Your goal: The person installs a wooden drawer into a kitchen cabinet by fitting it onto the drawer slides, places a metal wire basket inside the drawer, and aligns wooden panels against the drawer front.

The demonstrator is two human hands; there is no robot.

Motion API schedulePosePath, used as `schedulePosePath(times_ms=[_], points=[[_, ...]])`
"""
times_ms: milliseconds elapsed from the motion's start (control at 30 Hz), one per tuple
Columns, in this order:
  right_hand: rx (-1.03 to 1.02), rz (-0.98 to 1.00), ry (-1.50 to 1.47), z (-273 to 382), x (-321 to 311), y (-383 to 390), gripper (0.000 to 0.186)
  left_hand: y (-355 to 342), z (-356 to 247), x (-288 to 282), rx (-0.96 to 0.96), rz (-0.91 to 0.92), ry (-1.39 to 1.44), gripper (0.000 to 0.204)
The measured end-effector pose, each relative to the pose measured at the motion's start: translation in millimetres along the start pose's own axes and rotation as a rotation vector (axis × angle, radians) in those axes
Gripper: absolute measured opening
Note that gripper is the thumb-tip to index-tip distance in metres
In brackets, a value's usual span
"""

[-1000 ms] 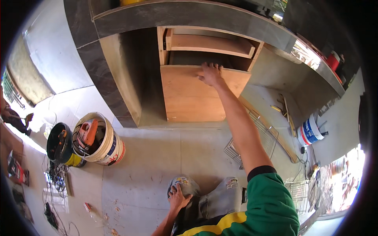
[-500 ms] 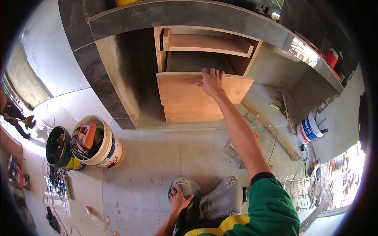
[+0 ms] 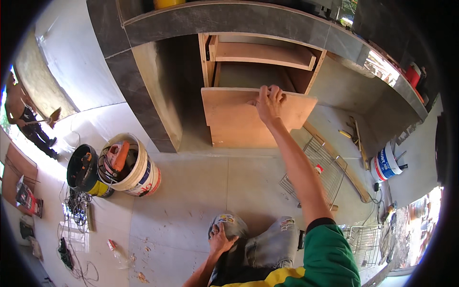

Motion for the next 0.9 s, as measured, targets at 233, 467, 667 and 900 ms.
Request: schedulePosePath(times_ms=[233, 467, 667, 900], points=[[0.093, 0.130, 0.031, -22, 58, -25, 0.046, 0, 6, 6, -0.026, 0.036, 0.008, 0.105], [0.125, 0.077, 0.076, -20, 76, -32, 0.042, -1, 11, -2, -0.018, 0.031, 0.033, 0.108], [0.060, -0.024, 0.480, -94, 54, 22, 0.065, -10, -43, 34, 0.153, 0.095, 0.029, 0.108], [0.429, 0.510, -0.354, -2, -77, 324, 0.033, -19, 15, -3, 0.094, 0.041, -0.006, 0.110]])
Point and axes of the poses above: each hand's wrist, its own y-axis away from the middle knuckle, its own x-axis out of the palm, z = x × y, the point moved 10 cm from there along -y, towards the middle knuckle
